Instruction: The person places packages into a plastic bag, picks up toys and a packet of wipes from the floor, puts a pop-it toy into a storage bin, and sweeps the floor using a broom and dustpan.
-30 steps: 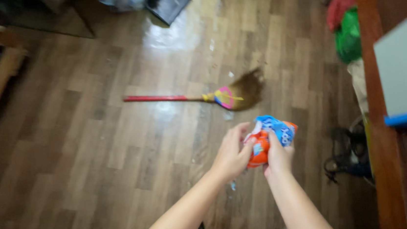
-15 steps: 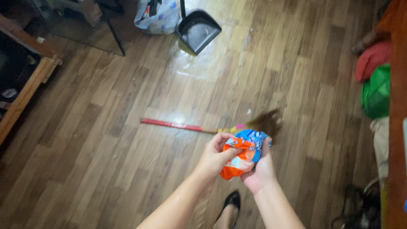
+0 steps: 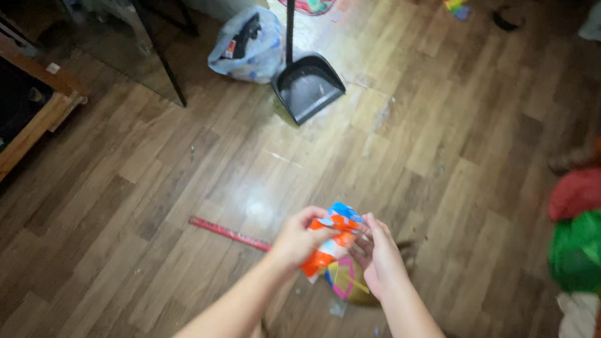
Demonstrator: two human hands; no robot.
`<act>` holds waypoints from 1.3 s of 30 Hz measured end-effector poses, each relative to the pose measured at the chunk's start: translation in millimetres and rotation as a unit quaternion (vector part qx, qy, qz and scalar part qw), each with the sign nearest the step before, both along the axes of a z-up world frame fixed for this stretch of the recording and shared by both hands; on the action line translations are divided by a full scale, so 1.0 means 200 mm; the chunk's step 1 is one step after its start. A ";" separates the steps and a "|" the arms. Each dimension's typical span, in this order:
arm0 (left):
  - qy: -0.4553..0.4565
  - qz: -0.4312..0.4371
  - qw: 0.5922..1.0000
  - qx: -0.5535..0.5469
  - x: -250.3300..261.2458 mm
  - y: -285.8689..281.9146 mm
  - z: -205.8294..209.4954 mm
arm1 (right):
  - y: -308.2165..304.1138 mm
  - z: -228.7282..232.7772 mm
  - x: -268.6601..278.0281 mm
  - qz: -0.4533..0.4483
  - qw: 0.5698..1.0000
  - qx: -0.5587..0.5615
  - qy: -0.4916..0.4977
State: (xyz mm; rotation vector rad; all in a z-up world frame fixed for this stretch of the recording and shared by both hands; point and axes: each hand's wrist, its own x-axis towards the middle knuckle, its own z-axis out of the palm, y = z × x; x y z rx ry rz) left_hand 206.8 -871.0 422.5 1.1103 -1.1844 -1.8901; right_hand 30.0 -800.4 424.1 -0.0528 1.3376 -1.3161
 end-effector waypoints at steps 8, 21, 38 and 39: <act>-0.101 0.095 0.990 0.040 0.30 -1.16 -0.11 | -1.06 -0.16 0.00 0.085 0.995 -0.012 0.049; -0.079 0.157 0.984 -0.020 0.54 -2.59 -0.45 | -2.37 -0.39 -0.01 0.115 0.987 -0.042 0.107; -0.386 0.077 0.874 -0.285 0.23 -3.88 -0.80 | -3.93 -1.06 -0.08 0.269 0.957 0.059 0.090; -0.408 0.078 0.860 -0.295 0.24 -3.94 -0.84 | -4.00 -1.12 -0.05 0.256 0.963 0.055 0.070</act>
